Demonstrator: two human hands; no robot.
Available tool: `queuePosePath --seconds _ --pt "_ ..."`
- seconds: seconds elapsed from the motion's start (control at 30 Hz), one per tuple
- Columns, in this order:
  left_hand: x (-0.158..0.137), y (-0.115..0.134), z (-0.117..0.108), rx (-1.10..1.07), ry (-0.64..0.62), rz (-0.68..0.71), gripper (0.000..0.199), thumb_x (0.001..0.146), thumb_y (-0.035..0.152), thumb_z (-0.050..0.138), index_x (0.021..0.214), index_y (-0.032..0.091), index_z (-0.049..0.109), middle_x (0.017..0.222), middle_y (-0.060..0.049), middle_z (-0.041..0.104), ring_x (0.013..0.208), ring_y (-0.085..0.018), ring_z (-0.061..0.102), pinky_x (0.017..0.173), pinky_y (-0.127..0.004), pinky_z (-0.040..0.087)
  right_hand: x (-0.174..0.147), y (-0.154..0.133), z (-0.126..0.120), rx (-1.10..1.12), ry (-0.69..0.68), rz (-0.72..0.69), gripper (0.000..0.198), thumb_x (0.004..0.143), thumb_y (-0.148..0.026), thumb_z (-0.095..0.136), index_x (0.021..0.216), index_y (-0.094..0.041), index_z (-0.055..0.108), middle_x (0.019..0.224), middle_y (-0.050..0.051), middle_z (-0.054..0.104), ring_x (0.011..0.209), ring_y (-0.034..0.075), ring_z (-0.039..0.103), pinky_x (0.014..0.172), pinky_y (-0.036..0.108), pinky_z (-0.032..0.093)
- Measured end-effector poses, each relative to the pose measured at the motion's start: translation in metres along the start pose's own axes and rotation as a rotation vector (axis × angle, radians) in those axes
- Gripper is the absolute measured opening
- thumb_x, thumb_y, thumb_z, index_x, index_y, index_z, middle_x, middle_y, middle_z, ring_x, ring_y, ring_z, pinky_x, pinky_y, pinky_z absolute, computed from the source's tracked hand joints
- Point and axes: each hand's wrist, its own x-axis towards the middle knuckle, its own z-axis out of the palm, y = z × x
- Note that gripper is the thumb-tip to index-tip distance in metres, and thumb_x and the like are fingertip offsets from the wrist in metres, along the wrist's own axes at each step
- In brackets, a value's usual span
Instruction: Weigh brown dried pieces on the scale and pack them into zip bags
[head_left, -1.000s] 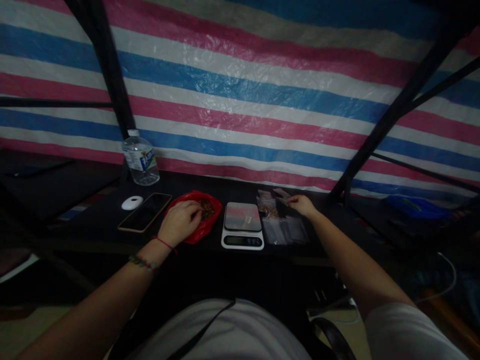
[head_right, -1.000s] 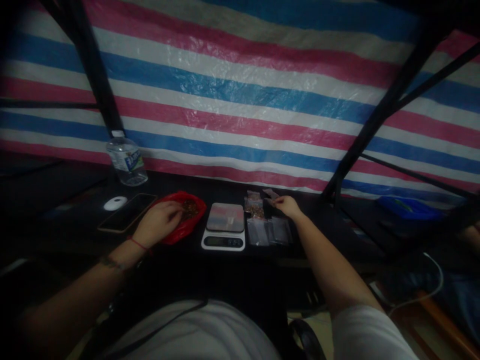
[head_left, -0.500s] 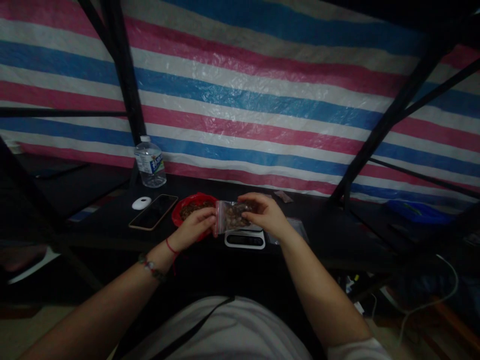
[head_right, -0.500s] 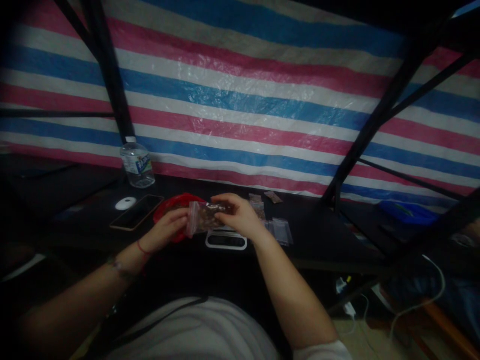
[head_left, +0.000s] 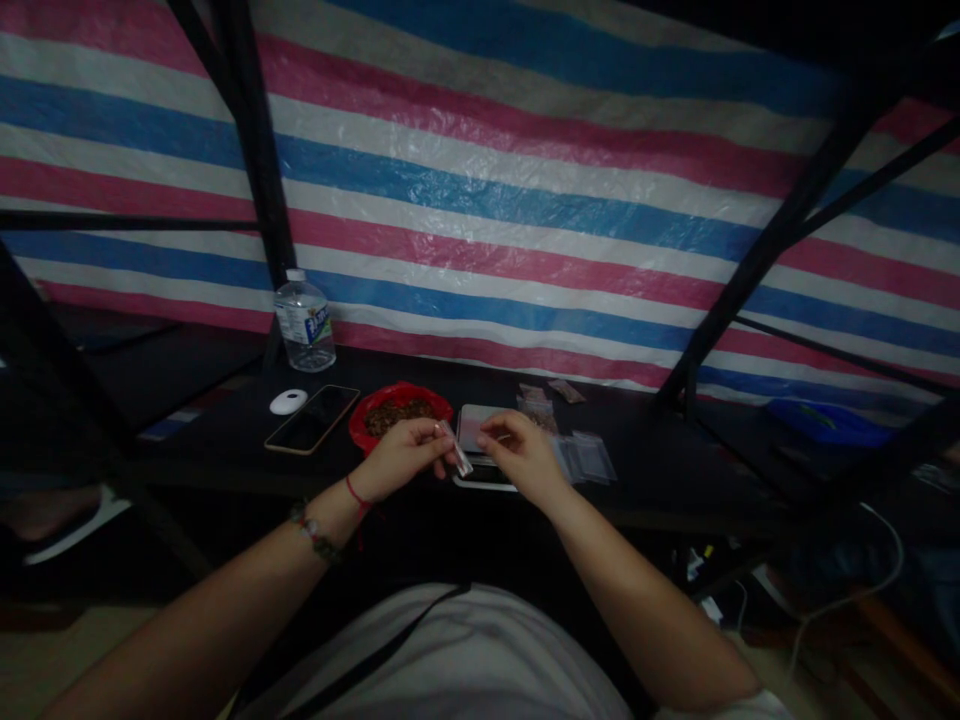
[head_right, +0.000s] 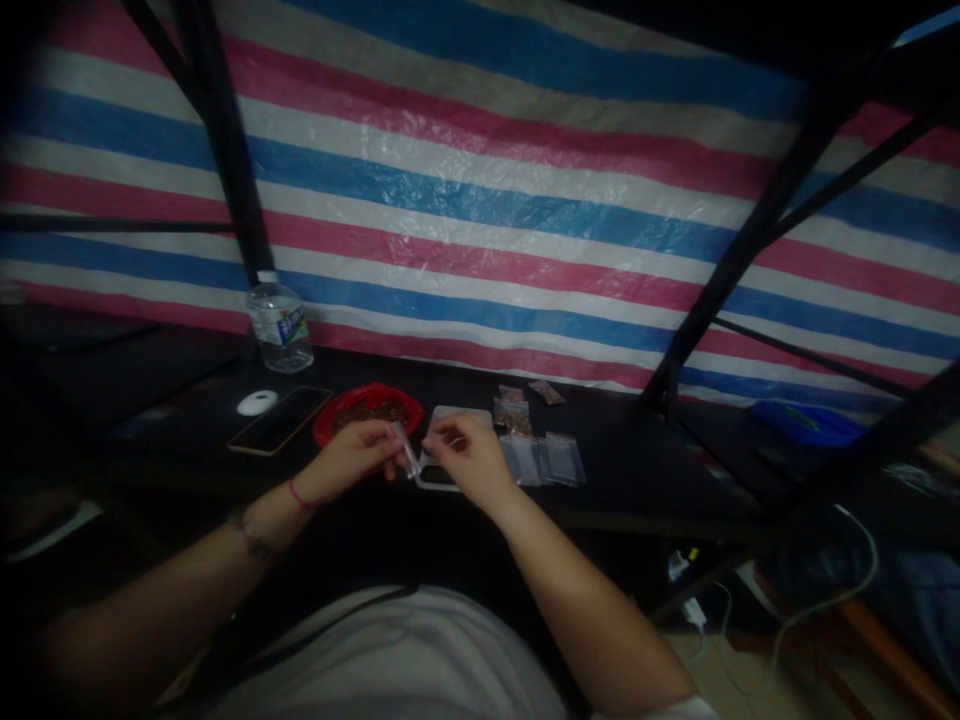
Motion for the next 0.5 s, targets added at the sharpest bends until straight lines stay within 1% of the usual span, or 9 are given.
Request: queuePosePath --seconds 0.07,0.13,0.23,0.33,0.43,0.5 --pt "0.0 0.0 0.005 0.025 0.007 -0.001 0.033 0.077 0.046 0.063 0.071 0.014 0.06 0.067 -0.003 0.067 0.052 -0.01 0.058 0.054 -0.021 0.045 -0.006 -0.007 0.005 -0.025 -0.154 0.036 0.025 0.074 -0.038 0.071 0.09 -0.02 0.069 0.081 0.003 0.067 0.071 0.015 0.061 0.063 0.026 0.049" --pt "-0.001 0.0 0.01 0.046 0.006 -0.001 0.031 0.077 0.044 0.064 0.069 0.014 0.06 0.062 -0.001 0.065 0.055 -0.011 0.059 0.056 -0.022 0.046 -0.011 -0.011 0.01 -0.074 -0.237 0.044 0.027 0.072 -0.039 0.073 0.092 -0.02 0.071 0.077 0.002 0.068 0.067 0.015 0.061 0.062 0.025 0.047" --pt "-0.003 0.001 0.013 0.06 -0.003 -0.017 0.03 0.075 0.042 0.065 0.068 0.014 0.062 0.06 -0.001 0.064 0.054 -0.011 0.059 0.055 -0.022 0.046 -0.012 -0.01 0.013 -0.09 -0.276 0.057 0.02 0.076 -0.035 0.068 0.088 -0.02 0.073 0.075 0.001 0.069 0.065 0.014 0.06 0.059 0.023 0.043" --pt "-0.005 0.002 0.015 0.039 -0.022 -0.038 0.03 0.075 0.042 0.065 0.07 0.013 0.063 0.063 -0.002 0.065 0.053 -0.011 0.059 0.054 -0.022 0.047 -0.008 -0.007 0.009 0.0 -0.357 0.115 0.021 0.082 -0.032 0.059 0.082 -0.017 0.073 0.07 0.0 0.068 0.061 0.011 0.057 0.055 0.021 0.038" --pt "-0.005 0.001 0.015 0.035 -0.022 -0.04 0.03 0.075 0.041 0.065 0.071 0.012 0.062 0.065 -0.003 0.065 0.054 -0.011 0.06 0.054 -0.022 0.048 -0.004 -0.004 0.002 0.019 -0.403 0.152 0.026 0.084 -0.032 0.054 0.078 -0.014 0.072 0.058 -0.002 0.059 0.051 0.008 0.047 0.049 0.019 0.031" --pt "-0.005 -0.001 0.017 0.042 -0.029 -0.036 0.028 0.076 0.04 0.063 0.071 0.013 0.061 0.065 -0.003 0.065 0.054 -0.011 0.06 0.054 -0.022 0.048 -0.003 -0.004 -0.001 -0.047 -0.4 0.127 0.028 0.085 -0.03 0.051 0.072 -0.014 0.069 0.054 -0.003 0.052 0.049 0.007 0.042 0.047 0.019 0.028"
